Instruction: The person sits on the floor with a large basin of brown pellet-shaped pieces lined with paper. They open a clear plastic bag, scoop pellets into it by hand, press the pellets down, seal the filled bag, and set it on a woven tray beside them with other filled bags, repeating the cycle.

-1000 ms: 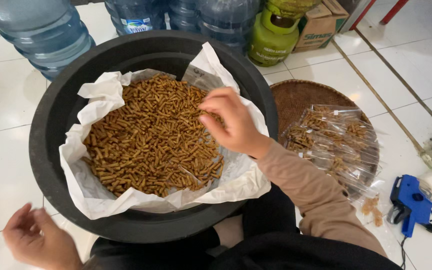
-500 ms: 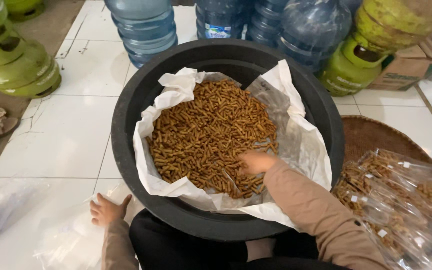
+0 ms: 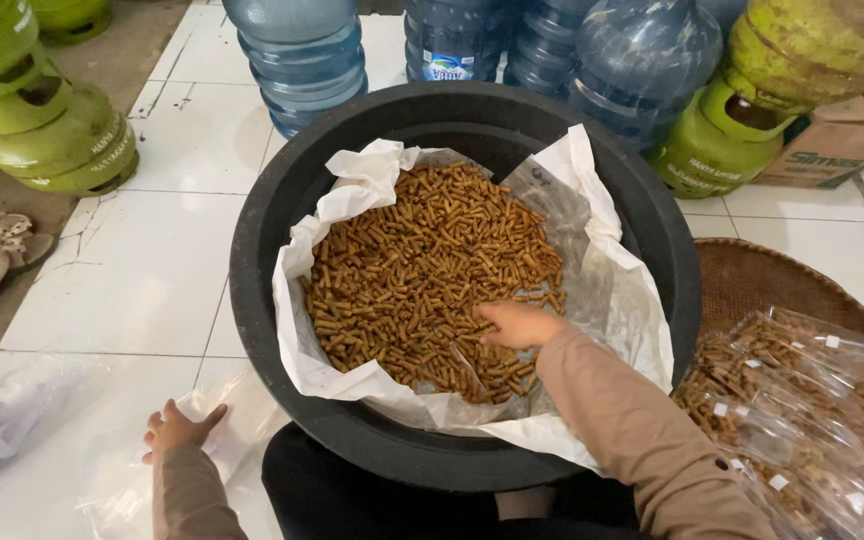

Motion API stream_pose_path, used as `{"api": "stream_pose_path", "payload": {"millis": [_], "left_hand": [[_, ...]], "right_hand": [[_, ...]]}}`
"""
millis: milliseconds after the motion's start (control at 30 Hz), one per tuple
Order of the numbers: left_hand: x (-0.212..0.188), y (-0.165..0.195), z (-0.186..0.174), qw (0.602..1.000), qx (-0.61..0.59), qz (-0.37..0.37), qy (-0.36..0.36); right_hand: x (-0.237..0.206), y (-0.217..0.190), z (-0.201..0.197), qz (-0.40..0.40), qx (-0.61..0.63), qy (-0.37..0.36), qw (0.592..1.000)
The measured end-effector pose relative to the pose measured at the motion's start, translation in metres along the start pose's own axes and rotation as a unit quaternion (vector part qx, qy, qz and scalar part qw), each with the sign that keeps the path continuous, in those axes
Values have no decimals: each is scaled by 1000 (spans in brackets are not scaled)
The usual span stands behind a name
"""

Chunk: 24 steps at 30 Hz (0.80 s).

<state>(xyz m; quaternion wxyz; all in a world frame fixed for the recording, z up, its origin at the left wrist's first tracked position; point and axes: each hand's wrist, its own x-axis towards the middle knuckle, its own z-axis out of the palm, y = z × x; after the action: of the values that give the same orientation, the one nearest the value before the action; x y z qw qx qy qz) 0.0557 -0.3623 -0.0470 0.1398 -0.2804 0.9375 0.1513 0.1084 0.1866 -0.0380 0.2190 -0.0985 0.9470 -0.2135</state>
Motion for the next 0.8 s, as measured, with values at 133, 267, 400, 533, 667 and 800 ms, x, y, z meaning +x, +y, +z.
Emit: {"api": "stream_pose_path", "payload": {"millis": [133, 267, 400, 533, 667, 800], "left_hand": [[3, -1, -8, 990, 126, -13, -66], [1, -6, -14, 996, 87, 14, -24], [0, -16, -23, 996, 23, 84, 33], [8, -19, -48, 991, -30, 131, -5], [9, -6, -96, 917, -230, 255, 202], [-9, 53, -152, 699, -546, 406, 219]], "right_hand": [[0, 2, -2, 37, 16, -11, 999], [-2, -1, -3, -4, -2, 11, 1000], [-5, -5, -6, 15, -7, 7, 1000], [-10, -10, -12, 10, -8, 6, 1000], [-13, -12, -15, 9, -2, 11, 1000], [-14, -14, -15, -23, -12, 19, 999]]}}
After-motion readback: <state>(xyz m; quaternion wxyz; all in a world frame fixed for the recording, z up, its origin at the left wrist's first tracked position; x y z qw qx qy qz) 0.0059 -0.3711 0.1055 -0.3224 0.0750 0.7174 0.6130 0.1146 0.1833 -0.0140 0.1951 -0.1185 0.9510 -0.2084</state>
